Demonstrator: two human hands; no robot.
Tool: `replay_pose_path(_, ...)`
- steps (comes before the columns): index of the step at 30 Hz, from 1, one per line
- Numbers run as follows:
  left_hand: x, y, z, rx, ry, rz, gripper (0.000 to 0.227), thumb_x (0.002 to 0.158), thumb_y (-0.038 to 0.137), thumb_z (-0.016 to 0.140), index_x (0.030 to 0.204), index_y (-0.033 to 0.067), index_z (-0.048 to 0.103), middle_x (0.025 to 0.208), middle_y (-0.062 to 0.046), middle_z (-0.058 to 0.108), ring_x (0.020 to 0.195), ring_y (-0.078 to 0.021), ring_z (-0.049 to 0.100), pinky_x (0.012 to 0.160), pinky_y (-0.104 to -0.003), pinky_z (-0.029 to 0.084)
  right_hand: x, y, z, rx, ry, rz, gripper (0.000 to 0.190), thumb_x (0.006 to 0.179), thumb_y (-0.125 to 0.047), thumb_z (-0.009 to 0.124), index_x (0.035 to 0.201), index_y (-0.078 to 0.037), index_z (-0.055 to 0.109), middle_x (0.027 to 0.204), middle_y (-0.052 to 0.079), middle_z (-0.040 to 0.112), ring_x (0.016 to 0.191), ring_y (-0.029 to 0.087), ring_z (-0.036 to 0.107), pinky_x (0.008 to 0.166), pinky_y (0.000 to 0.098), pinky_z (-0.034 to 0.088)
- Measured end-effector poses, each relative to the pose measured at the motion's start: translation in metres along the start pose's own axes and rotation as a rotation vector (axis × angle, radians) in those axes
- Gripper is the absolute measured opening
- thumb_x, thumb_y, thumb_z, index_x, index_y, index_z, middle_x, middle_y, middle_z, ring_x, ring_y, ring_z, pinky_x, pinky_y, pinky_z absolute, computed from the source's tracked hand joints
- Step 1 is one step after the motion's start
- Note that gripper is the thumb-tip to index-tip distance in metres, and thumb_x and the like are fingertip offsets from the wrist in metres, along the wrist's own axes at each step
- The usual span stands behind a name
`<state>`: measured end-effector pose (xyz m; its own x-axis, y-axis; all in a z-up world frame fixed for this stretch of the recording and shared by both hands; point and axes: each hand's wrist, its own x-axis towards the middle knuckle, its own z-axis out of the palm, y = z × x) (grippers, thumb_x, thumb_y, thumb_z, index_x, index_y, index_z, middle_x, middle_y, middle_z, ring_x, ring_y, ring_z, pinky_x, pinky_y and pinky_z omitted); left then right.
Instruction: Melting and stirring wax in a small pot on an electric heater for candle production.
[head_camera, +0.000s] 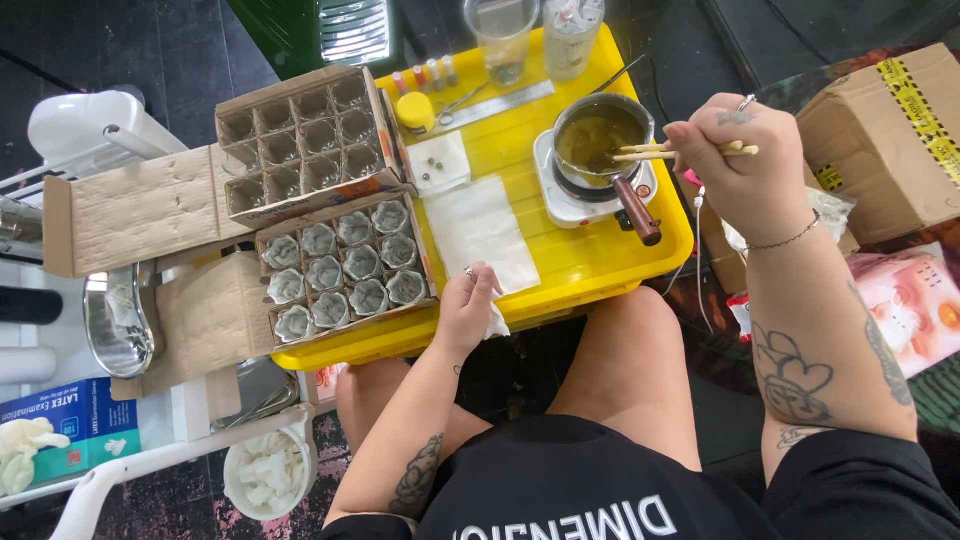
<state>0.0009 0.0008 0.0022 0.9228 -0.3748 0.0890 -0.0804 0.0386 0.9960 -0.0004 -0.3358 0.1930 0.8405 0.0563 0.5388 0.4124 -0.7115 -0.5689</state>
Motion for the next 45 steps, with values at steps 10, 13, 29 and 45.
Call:
replay_pose_path(10, -0.002, 0.0, 0.0, -0.019, 0.009, -0.055, 0.043, 0.11, 0.038, 0.049, 0.081, 0.0079, 0.061, 0.069, 0.008, 0.038, 0.067, -0.0039, 0.037, 0.06, -0.023, 0.031, -0.018, 0.017, 0.008, 0.105, 0.045, -0.012, 0.04, 0.12, -0.01, 0.065, 0.083, 0.004, 0.062, 0.077, 0.007, 0.064, 0.077, 0.015, 0.07, 0.069, 0.0248, 0.054)
replay_pose_path(13, -0.002, 0.0, 0.0, -0.035, 0.005, -0.044, 0.042, 0.111, 0.037, 0.05, 0.082, 0.0079, 0.06, 0.07, 0.009, 0.038, 0.068, -0.0038, 0.036, 0.061, -0.023, 0.031, -0.019, 0.016, 0.007, 0.121, 0.088, -0.039, 0.04, 0.122, -0.009, 0.064, 0.085, 0.006, 0.062, 0.079, 0.008, 0.065, 0.079, 0.016, 0.068, 0.072, 0.0258, 0.055)
replay_pose_path(29, -0.001, 0.0, 0.0, -0.04, 0.003, -0.028, 0.044, 0.111, 0.038, 0.05, 0.082, 0.007, 0.059, 0.073, 0.008, 0.039, 0.07, -0.0052, 0.037, 0.064, -0.024, 0.032, -0.015, 0.009, -0.005, 0.031, 0.036, -0.046, 0.027, 0.117, -0.003, 0.072, 0.092, 0.007, 0.071, 0.083, 0.012, 0.067, 0.075, 0.018, 0.065, 0.068, 0.0256, 0.05)
replay_pose_path(45, -0.001, -0.002, 0.0, -0.038, 0.004, -0.041, 0.039, 0.109, 0.033, 0.053, 0.082, 0.0066, 0.059, 0.074, 0.006, 0.042, 0.072, -0.0064, 0.039, 0.066, -0.024, 0.034, -0.019, 0.025, 0.002, 0.105, 0.075, -0.003, 0.042, 0.124, -0.007, 0.067, 0.085, 0.007, 0.064, 0.082, 0.01, 0.067, 0.078, 0.017, 0.066, 0.071, 0.0255, 0.052)
